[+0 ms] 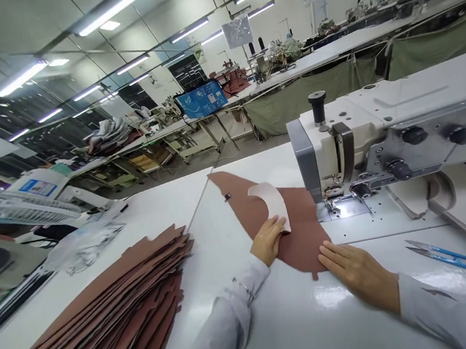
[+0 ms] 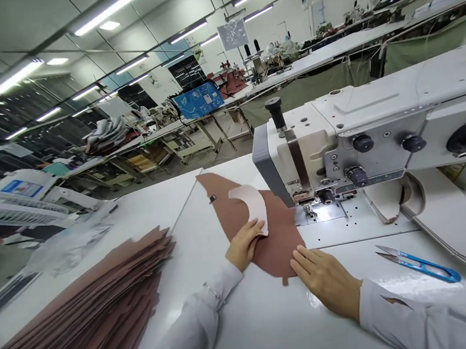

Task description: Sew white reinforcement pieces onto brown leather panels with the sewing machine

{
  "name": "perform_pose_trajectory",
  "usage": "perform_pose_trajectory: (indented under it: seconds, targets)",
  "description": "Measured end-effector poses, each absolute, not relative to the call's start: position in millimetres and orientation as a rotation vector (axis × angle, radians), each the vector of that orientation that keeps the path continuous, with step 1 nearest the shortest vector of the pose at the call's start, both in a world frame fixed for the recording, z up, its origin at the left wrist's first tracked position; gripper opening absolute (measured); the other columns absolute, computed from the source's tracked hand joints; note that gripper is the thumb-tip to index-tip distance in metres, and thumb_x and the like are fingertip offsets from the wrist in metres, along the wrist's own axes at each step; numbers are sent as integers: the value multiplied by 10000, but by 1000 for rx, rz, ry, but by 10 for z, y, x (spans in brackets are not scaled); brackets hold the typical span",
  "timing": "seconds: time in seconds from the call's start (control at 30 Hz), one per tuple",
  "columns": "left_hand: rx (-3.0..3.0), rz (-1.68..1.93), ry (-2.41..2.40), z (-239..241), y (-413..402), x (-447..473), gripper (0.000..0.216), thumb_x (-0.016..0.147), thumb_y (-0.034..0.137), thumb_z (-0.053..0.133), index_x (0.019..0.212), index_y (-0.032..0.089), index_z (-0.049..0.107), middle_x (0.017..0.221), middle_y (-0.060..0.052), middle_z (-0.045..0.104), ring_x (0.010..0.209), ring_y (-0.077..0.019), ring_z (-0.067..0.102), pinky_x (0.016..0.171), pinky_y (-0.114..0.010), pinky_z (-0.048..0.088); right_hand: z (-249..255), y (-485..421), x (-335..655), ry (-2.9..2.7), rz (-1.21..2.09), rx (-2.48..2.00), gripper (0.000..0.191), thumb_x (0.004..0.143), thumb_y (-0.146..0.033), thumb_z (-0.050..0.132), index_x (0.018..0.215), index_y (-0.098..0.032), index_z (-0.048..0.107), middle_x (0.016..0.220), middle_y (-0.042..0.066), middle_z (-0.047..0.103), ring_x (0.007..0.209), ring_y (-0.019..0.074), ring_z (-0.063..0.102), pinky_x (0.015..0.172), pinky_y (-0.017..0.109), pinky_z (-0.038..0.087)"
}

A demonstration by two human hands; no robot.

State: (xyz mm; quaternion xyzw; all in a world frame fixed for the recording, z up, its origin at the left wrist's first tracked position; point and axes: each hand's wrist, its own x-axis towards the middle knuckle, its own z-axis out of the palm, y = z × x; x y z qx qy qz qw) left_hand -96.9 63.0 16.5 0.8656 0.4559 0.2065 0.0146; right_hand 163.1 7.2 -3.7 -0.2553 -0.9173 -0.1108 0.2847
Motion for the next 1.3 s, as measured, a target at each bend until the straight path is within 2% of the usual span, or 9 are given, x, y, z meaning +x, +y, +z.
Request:
perform_pose_trajectory:
  seconds: [0.1,0.2,0.3,0.47,0.6,0.8,0.97,1.3]
  targets:
    - [2723,801,1437,149,729,-746,290,865,114,346,921,178,624,1029,-70,669,1041,-200,590,881,-395,502,-20,167,1567,-2419,-288,-783,395,796,11,332,1100,-46,578,1153,148,560,1117,259,491,892,404,474]
    - [2732,922,1342,99,564,-403,293,872,138,347,956,182,625,1002,-68,676,1025,-188,593,819,-335,521,1,198,1575,-2387,-229,-779,348,823,-5,346,1052,-57,603,1099,139,589,1050,233,535,840,368,501]
    - [2765,856,1279,111,402,-187,293,893,174,336,963,185,621,1009,-65,672,1029,-201,582,796,-332,516,19,187,1598,-2334,-180,-748,286,853,-25,371,962,-70,631,981,116,631,925,194,583,759,308,521]
    - [2760,853,1327,158,411,-167,284,897,168,338,951,178,618,1031,-66,661,1007,-204,568,799,-350,502,7,163,1573,-2312,-164,-803,293,843,4,360,940,-66,627,947,118,623,925,208,567,791,352,500]
    - [2785,855,1269,138,441,-186,272,891,153,355,988,169,609,1049,-71,653,1042,-201,548,819,-343,496,8,131,1546,-2262,-131,-731,272,850,-2,371,899,-82,626,863,91,619,866,182,560,753,315,487]
    - [2854,872,1162,111,447,-181,280,875,143,364,969,167,627,1048,-88,650,1053,-215,535,792,-362,501,4,84,1540,-2325,-107,-809,280,854,-4,354,779,-113,601,710,56,566,649,145,509,587,283,430]
    - [2858,875,1170,88,429,-174,282,868,134,370,953,174,636,1047,-86,649,1043,-211,536,783,-357,499,-36,81,1541,-2340,-67,-802,268,865,-12,355,831,-108,603,768,66,573,730,151,527,669,289,438]
    - [2869,782,1201,123,386,-136,284,857,130,370,945,173,636,1047,-78,646,1013,-219,532,727,-347,495,-25,81,1543,-2324,-54,-805,269,870,-21,360,899,-100,615,771,72,587,748,155,543,695,294,458]
